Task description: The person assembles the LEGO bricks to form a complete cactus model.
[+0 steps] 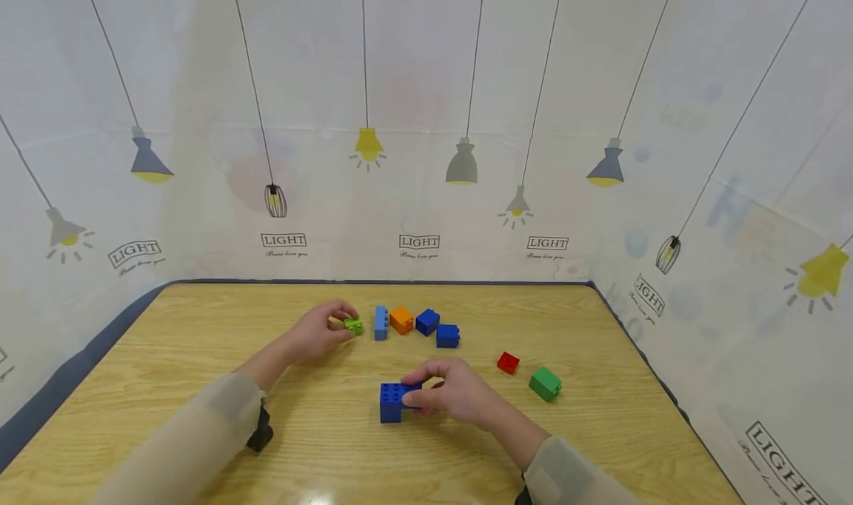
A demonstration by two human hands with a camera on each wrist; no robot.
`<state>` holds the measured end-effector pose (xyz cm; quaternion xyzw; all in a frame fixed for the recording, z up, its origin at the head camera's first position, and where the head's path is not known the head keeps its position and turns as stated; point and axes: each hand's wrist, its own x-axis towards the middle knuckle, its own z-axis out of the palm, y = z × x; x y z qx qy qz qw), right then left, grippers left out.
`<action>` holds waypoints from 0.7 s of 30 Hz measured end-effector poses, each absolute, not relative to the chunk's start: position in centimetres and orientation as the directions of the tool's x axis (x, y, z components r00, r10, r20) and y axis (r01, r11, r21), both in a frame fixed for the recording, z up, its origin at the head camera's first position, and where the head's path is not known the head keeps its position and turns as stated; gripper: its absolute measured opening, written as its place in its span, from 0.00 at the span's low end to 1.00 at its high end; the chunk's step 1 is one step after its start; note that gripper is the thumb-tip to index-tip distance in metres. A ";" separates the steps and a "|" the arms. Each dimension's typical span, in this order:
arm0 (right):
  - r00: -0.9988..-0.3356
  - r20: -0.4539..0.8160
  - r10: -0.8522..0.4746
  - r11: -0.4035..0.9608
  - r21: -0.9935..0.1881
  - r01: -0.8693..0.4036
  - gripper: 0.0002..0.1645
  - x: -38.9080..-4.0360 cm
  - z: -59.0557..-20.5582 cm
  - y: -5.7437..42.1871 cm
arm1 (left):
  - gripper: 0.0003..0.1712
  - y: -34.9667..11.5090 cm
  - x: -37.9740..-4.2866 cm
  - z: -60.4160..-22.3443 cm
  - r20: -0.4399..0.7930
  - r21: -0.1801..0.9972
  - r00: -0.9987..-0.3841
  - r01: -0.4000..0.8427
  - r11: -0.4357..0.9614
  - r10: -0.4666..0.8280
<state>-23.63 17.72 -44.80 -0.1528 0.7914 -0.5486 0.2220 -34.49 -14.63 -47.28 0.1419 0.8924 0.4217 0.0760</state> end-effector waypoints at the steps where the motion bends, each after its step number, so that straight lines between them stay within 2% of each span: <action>1: -0.855 -0.184 -0.486 0.352 -0.936 0.002 0.18 -23.6 -44.8 17.7 | 0.16 -14.6 -34.5 -47.3 -0.017 0.769 -0.950 0.188 0.611 0.312; 10: -0.854 -0.188 -0.486 0.350 -0.937 0.007 0.18 -23.7 -44.9 17.7 | 0.15 -14.5 -34.4 -47.1 -0.026 0.750 -0.956 0.174 0.638 0.291; 21: -0.850 -0.188 -0.491 0.345 -0.939 0.008 0.18 -23.5 -44.8 17.7 | 0.16 -15.9 -33.6 -46.3 0.015 0.801 -0.968 0.162 0.577 0.251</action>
